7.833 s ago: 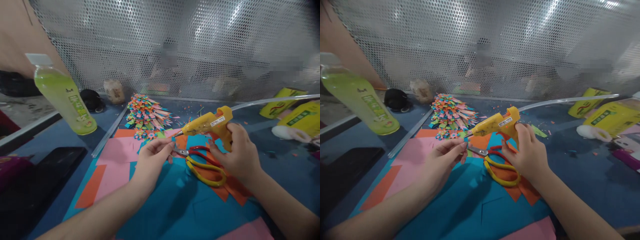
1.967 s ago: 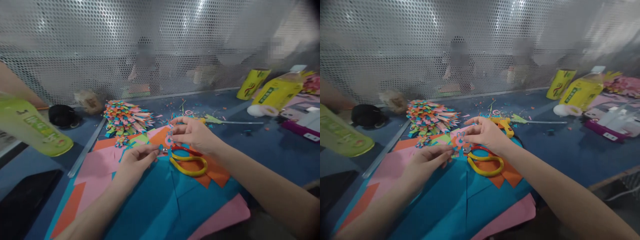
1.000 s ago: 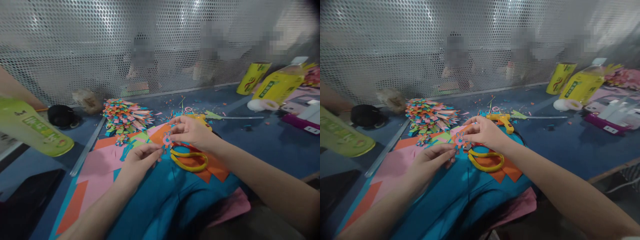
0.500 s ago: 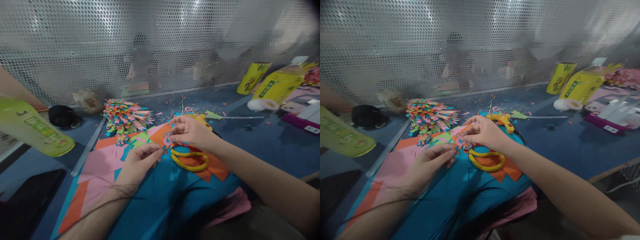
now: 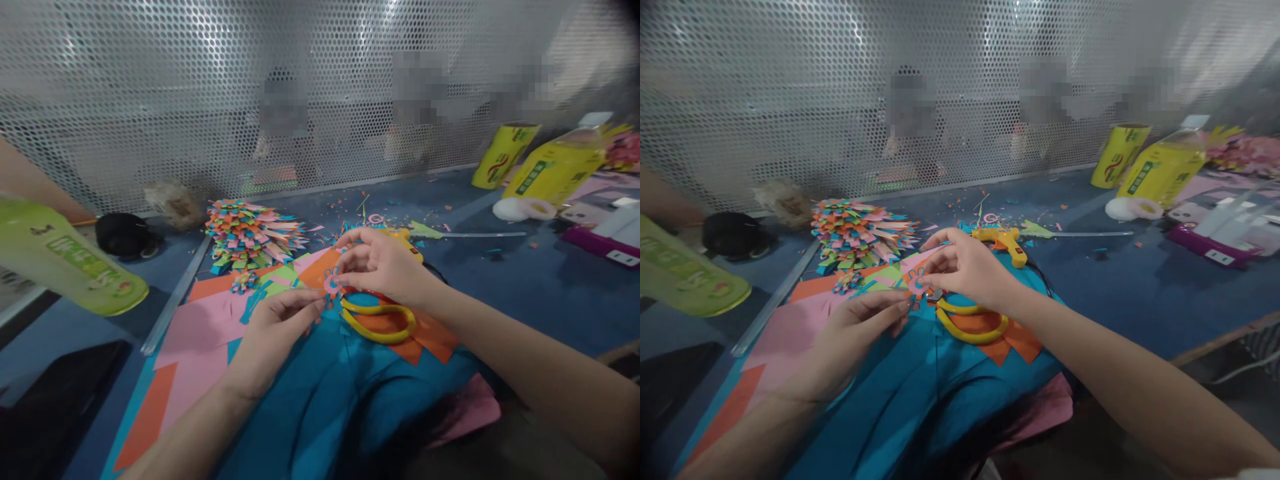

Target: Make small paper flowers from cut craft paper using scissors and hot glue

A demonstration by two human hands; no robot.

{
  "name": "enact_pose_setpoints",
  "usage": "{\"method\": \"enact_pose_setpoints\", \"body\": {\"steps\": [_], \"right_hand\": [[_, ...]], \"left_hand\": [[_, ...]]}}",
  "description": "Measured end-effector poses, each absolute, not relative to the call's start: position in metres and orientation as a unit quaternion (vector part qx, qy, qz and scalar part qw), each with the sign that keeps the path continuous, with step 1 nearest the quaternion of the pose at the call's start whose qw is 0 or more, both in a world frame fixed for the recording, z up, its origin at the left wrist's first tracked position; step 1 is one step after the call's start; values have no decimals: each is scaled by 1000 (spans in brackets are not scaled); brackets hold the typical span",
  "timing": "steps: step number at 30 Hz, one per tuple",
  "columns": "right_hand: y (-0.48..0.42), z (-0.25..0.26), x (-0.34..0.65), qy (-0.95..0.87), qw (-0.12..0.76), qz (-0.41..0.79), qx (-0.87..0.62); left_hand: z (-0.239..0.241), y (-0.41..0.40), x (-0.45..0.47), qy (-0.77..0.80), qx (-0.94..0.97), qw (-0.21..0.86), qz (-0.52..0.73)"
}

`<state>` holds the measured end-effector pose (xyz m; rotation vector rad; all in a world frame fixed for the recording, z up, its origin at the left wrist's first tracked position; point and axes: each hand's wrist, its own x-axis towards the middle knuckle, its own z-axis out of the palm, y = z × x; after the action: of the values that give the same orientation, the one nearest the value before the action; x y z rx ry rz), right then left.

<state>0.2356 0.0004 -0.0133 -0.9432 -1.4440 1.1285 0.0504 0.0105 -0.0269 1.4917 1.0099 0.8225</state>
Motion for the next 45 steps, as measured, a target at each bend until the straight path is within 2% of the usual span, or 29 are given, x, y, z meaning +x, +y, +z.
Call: {"method": "enact_pose_setpoints", "body": {"steps": [14,45], "right_hand": [[3,-11,237,-550,496,541,-400],[1,-8,237,-566,495,508,-420]], "left_hand": [[-25,15,53,462,615,528,362],[-25,12,51,396,571,603,392]]}}
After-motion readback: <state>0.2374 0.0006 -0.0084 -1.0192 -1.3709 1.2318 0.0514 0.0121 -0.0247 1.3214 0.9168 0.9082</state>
